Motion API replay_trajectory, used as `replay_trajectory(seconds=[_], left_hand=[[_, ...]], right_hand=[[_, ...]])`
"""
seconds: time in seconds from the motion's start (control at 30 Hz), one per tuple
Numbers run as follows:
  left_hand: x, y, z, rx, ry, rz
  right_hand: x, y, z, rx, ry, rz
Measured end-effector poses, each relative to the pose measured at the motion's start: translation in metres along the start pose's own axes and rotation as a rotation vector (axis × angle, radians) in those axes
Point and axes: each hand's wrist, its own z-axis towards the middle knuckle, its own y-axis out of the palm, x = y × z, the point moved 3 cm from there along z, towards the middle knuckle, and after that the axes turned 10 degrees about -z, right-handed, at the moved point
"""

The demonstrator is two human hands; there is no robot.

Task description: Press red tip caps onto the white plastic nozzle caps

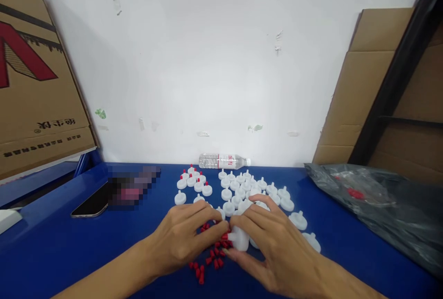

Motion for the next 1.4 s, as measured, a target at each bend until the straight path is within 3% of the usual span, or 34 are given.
replay_trajectory(seconds=[0.17, 0.63, 0.87, 0.97, 1.03, 1.1, 1.23, 1.3, 1.4], left_hand=[[0.003, 0.006, 0.002, -0.077, -0.076, -0.084], [-0.001, 0.018, -0.001, -0.24, -0.095, 0.0], [-0.001, 0.017, 0.004, -0.188, -0.522, -0.547], [-0.013, 0.01, -0.001, -0.085, -0.746, -0.857], [-0.028, -0.001, -0.005, 0.01, -0.85, -0.902], [-0.039, -0.013, -0.006, 0.016, -0.794, -0.688], [-0.038, -0.01, -0.005, -0.276, -0.563, -0.259], [-0.031, -0.001, -0.005, -0.394, -0.51, -0.201], [-0.022, 0.005, -0.004, -0.441, -0.479, -0.202]], right_hand=[[0.0, -0.001, 0.0, 0.011, 0.0, -0.006], [0.011, 0.004, -0.002, -0.018, -0.022, 0.031], [0.004, -0.009, 0.008, 0.161, -0.135, -0.15], [0.009, -0.018, 0.007, 0.223, -0.191, -0.261], [0.017, -0.025, 0.005, 0.275, -0.182, -0.335], [0.025, -0.029, 0.004, 0.306, -0.137, -0.372], [0.029, -0.025, 0.006, 0.264, -0.123, -0.298], [0.026, -0.021, 0.006, 0.256, -0.145, -0.268], [0.023, -0.016, 0.004, 0.224, -0.154, -0.274]])
